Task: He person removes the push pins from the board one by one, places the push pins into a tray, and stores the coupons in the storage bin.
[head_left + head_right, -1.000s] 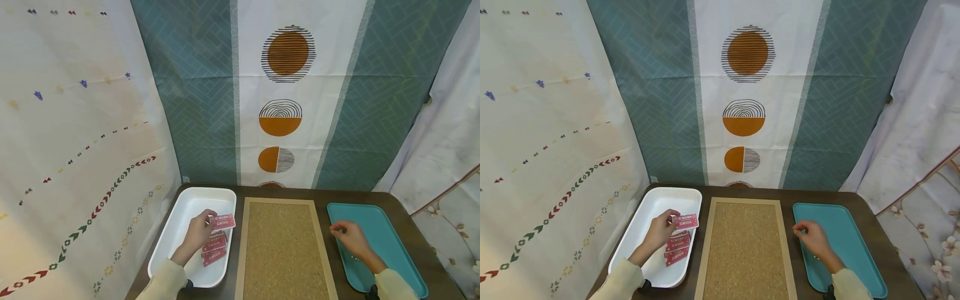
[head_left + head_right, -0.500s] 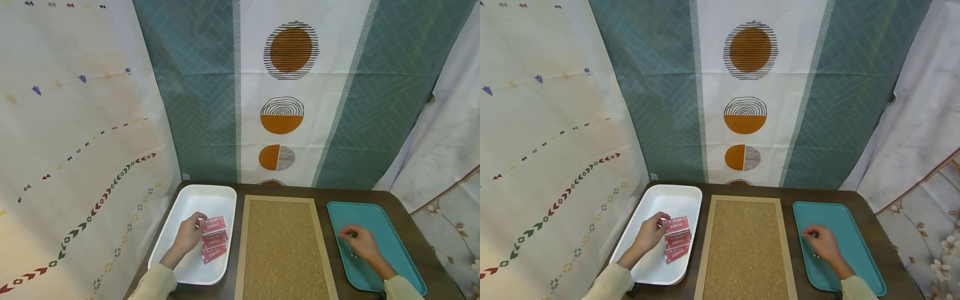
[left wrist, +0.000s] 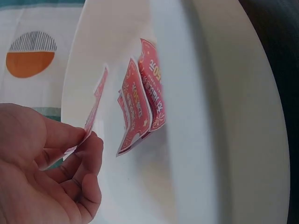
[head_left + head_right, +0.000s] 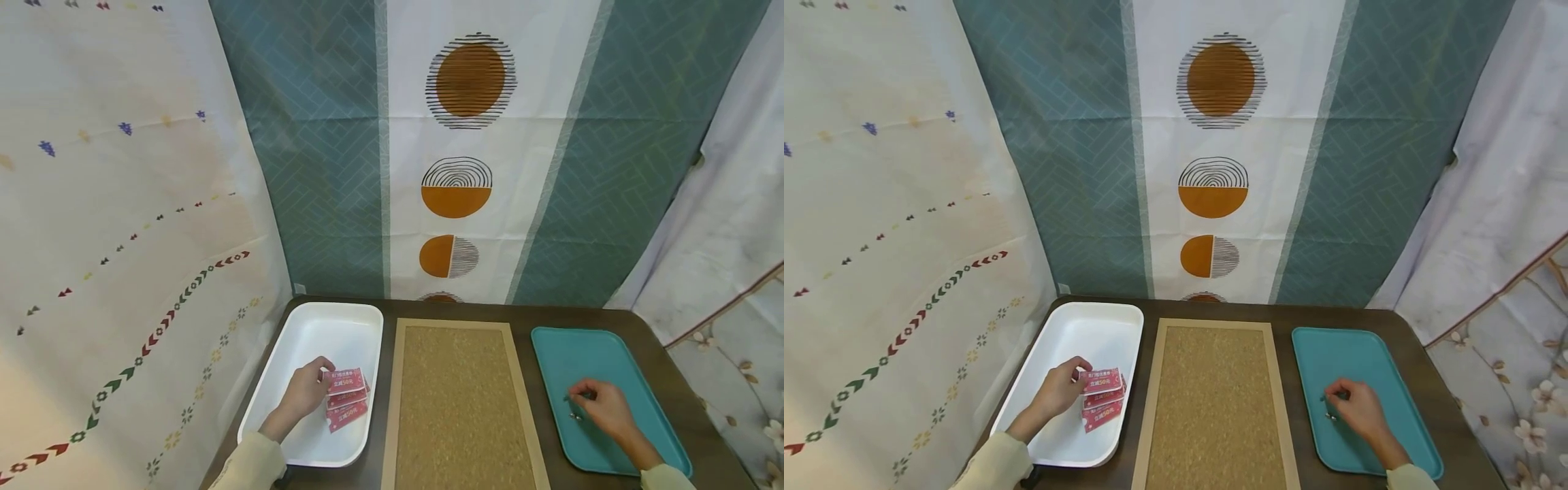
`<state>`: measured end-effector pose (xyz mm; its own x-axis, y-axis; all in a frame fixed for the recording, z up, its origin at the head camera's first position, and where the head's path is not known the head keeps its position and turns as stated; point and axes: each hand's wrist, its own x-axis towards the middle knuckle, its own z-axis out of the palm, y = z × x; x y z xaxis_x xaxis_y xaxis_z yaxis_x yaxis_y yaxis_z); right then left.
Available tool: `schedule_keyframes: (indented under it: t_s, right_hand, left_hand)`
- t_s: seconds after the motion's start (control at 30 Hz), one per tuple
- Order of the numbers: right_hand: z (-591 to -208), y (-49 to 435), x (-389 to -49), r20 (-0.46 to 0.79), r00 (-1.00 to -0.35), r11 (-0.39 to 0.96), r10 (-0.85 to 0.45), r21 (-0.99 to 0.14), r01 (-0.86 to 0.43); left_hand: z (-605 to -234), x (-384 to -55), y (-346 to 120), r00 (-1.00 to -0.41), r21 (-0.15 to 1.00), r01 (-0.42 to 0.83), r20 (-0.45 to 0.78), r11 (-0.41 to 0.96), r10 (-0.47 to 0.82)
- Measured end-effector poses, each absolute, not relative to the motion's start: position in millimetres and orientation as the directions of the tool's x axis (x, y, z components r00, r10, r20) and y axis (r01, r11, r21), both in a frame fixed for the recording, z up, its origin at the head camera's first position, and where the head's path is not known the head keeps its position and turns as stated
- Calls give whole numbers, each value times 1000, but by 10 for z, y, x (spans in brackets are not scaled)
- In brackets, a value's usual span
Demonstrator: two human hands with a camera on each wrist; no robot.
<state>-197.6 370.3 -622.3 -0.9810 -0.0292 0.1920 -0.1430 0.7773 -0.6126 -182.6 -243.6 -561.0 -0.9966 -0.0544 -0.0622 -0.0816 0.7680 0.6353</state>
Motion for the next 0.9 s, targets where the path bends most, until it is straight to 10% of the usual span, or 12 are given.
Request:
schedule_keyframes:
  t_s: [0.9]
  right_hand:
    - [-6356,3760,-1800,229,-971,811,-72,-553,-191]
  left_hand:
    - [-5754,-1744,-2543,-987,543,-126,-155,830,-48]
